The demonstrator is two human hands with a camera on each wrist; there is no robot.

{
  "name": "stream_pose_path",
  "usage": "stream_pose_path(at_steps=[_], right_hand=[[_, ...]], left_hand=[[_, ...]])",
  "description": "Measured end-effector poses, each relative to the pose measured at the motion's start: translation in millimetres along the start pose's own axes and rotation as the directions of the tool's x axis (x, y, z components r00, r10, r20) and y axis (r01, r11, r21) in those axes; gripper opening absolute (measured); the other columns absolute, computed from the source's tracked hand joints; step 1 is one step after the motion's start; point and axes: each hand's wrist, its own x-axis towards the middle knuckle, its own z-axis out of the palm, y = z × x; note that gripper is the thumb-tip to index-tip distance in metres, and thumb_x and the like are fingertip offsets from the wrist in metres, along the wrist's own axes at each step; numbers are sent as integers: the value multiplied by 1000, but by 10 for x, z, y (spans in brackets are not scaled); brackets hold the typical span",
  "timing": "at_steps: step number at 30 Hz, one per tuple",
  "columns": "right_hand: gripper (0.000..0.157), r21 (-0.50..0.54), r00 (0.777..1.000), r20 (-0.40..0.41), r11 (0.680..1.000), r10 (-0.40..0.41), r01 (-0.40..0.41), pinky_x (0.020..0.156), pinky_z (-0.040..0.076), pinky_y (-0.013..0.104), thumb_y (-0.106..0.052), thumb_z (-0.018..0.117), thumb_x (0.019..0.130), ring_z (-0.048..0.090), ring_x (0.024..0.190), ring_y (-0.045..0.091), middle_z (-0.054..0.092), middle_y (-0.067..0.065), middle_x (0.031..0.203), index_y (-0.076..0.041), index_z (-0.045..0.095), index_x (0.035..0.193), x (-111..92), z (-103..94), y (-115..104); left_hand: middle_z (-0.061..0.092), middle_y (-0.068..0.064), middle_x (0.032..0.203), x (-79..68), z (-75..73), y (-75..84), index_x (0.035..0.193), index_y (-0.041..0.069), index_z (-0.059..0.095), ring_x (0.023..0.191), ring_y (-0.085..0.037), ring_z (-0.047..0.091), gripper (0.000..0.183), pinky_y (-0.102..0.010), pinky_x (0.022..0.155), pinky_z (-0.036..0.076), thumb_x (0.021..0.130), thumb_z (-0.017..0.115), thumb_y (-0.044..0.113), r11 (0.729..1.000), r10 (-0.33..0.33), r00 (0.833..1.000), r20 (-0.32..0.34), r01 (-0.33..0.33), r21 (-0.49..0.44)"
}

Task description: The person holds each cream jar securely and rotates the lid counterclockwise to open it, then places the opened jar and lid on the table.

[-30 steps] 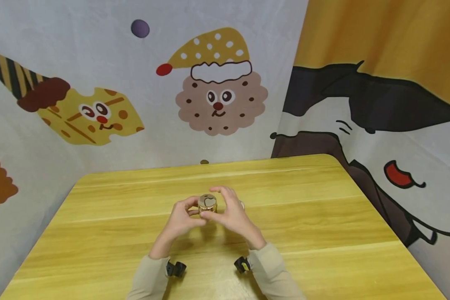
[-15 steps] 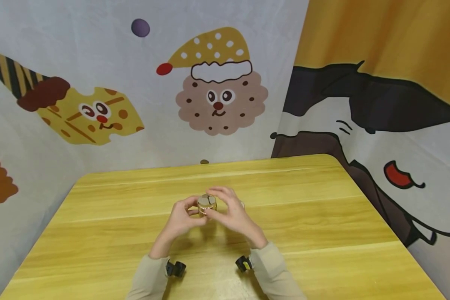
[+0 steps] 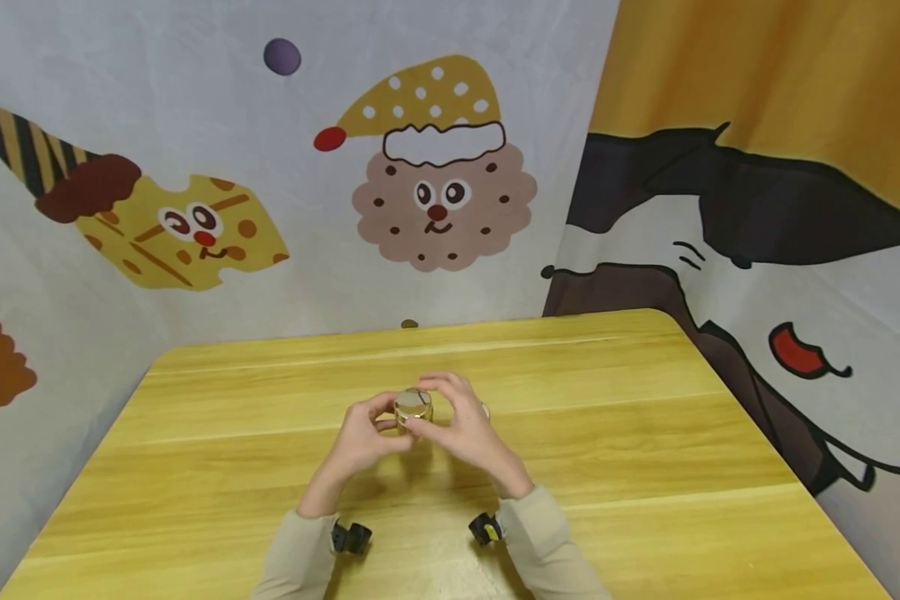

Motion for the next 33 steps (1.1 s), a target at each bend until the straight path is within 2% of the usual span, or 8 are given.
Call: stream_pose_path(at_steps=[4,8,12,15,17,20,27,33], right_hand=[[51,-25,998,42,999,-43,44,98,31,62,-6,70,81,39,124,35,47,16,134,-2,54,128,-9,-25,16],[56,-22,999,35,1000,-16,17,96,33,62,-12,71,82,40,124,33,48,13,134,-4,48,133,-15,-25,13],[49,-17,999,-1,998,52,-52,92,36,57,-10,75,77,43,118,35,52,17,127,-1,54,121,4,-44,-232],[43,-16,998,-8,998,56,-56,92,37,56,-3,76,74,44,116,40,54,21,123,5,57,111,20,-70,-395],[41,-14,999,-4,999,33,-33,94,37,57,-2,76,73,44,117,40,54,22,124,6,59,110,23,-76,-388],[42,-2,1000,12,1000,17,-17,96,35,59,-1,75,74,44,118,40,53,22,124,7,60,112,23,-83,-377],[42,-1,999,38,1000,-17,17,97,33,61,3,73,75,44,117,42,53,24,124,9,58,114,13,-101,-373],[45,1,999,21,999,-37,37,97,33,61,1,74,75,43,119,41,52,24,126,6,58,118,8,-47,-126]], left_hand=[[64,-14,97,-2,2,-5,111,-6,62,92,-26,59,44,-31,82,53,68,74,-6,1000,1,1000,4,-1,14],[64,-14,97,-4,7,5,109,-4,63,92,-23,59,43,-28,82,53,67,74,-6,1000,-8,1000,0,8,11],[64,-15,97,-36,-7,207,109,-8,62,93,-25,59,42,-30,83,53,67,72,-9,1000,-25,1000,7,25,1],[64,-17,97,-59,-25,373,110,-11,61,94,-28,59,42,-33,84,53,69,70,-10,999,-40,999,21,40,6],[64,-16,97,-60,-30,385,110,-11,60,93,-27,59,42,-33,84,53,69,69,-10,999,-41,999,27,41,12],[64,-16,97,-58,-29,368,110,-11,60,93,-27,59,42,-33,84,53,69,69,-10,999,-33,999,28,33,13],[63,-20,102,-24,1,50,116,-9,58,95,-26,58,48,-31,84,52,70,72,-8,999,-33,999,26,33,9],[63,-14,99,-25,3,-4,114,-8,59,94,-23,59,47,-28,83,53,70,74,-4,1000,-16,999,27,16,5]])
